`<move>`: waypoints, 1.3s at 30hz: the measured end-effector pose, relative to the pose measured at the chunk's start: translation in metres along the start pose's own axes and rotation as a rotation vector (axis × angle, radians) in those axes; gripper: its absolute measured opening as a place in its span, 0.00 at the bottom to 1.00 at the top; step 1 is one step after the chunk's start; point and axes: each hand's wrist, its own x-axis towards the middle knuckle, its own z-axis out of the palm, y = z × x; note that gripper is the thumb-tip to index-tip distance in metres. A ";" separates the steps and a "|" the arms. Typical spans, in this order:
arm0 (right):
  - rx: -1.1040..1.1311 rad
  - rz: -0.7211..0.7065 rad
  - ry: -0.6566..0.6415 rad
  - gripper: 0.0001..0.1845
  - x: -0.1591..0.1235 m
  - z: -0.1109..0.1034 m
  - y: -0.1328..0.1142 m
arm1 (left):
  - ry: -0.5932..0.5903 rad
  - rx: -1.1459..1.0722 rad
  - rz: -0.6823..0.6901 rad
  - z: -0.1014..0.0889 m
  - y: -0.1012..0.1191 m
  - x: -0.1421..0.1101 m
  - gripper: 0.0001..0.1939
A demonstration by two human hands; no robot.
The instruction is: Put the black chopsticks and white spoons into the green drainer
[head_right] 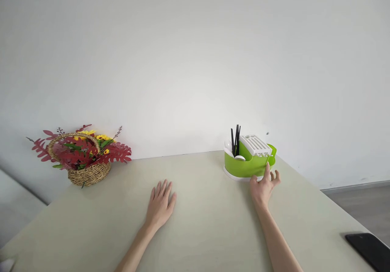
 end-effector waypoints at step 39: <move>-0.193 -0.417 -0.250 0.27 -0.110 0.035 -0.046 | 0.070 -0.052 0.005 0.009 -0.011 -0.007 0.29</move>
